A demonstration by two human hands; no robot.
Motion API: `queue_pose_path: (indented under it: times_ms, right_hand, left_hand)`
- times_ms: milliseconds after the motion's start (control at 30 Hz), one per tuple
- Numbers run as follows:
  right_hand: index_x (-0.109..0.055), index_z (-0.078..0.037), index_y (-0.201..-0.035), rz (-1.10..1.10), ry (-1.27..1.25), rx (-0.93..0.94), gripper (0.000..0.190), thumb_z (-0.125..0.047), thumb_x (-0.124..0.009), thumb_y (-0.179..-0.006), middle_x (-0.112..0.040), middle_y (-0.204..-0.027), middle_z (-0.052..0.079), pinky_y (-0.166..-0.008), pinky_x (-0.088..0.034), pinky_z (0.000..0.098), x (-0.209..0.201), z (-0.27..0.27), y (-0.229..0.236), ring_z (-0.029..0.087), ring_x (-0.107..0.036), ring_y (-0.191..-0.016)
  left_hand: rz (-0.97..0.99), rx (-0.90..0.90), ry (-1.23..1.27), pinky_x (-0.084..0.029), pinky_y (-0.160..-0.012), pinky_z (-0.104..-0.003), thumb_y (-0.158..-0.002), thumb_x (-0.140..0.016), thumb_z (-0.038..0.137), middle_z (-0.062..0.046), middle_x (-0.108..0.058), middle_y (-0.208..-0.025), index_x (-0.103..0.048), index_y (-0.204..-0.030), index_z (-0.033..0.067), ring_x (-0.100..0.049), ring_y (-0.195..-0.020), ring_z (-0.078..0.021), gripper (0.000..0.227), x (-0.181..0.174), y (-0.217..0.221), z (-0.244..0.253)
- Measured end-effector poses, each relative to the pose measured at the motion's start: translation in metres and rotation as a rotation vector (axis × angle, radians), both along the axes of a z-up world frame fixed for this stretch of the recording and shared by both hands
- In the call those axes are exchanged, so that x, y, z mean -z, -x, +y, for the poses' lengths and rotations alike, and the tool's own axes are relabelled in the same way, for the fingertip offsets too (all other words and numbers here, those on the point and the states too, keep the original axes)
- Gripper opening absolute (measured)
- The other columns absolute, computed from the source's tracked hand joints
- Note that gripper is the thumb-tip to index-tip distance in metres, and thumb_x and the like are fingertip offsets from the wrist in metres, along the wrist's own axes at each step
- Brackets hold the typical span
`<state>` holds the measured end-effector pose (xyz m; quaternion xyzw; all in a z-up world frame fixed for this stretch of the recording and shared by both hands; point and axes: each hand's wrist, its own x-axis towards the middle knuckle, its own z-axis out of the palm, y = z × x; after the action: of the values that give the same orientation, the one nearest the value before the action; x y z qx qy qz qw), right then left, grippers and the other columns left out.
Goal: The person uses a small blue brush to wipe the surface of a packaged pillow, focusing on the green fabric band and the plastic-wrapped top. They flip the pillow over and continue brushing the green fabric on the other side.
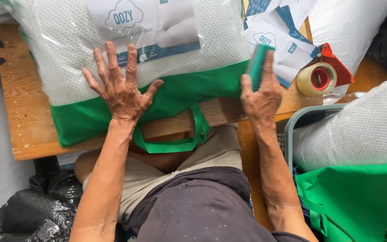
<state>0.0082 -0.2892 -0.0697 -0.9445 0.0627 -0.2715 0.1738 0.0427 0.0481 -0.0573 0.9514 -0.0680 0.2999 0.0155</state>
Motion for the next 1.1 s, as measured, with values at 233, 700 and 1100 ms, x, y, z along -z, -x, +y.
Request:
queue_pose_path:
  times_ms: [233, 700, 1100]
  right_hand:
    - [-0.016, -0.017, -0.168, -0.156, 0.094, -0.397, 0.076, -0.037, -0.064, -0.112, -0.066, -0.101, 0.011, -0.082, -0.050, 0.0434, -0.023, 0.044, -0.023, 0.029, -0.054, -0.086]
    - [-0.022, -0.019, -0.164, -0.042, -0.103, -0.070, 0.071, -0.039, -0.062, -0.110, -0.066, -0.094, 0.005, -0.073, -0.052, 0.0374, -0.004, 0.019, -0.077, 0.021, -0.058, -0.081]
    - [-0.044, 0.000, -0.153, -0.270, 0.226, -0.658, 0.084, -0.035, -0.083, -0.087, -0.058, -0.086, 0.009, -0.065, -0.045, 0.0412, -0.039, 0.148, -0.028, 0.028, -0.054, -0.075]
  left_hand:
    - [0.063, -0.002, 0.047, -0.008, -0.120, -0.077, -0.093, -0.031, 0.096, -0.018, -0.021, -0.168, -0.033, -0.165, 0.0282, -0.018, -0.156, -0.0481, 0.099, 0.010, 0.000, -0.003]
    - [0.095, -0.027, 0.015, -0.015, -0.122, -0.073, -0.089, -0.034, 0.103, -0.013, -0.021, -0.170, -0.028, -0.165, 0.0261, -0.021, -0.158, -0.0416, 0.108, -0.004, 0.009, 0.002]
    - [0.133, -0.357, 0.559, -0.039, -0.106, -0.059, -0.100, -0.060, 0.074, -0.019, -0.055, -0.147, -0.054, -0.150, 0.0131, -0.045, -0.136, -0.0411, 0.080, -0.001, 0.049, 0.158]
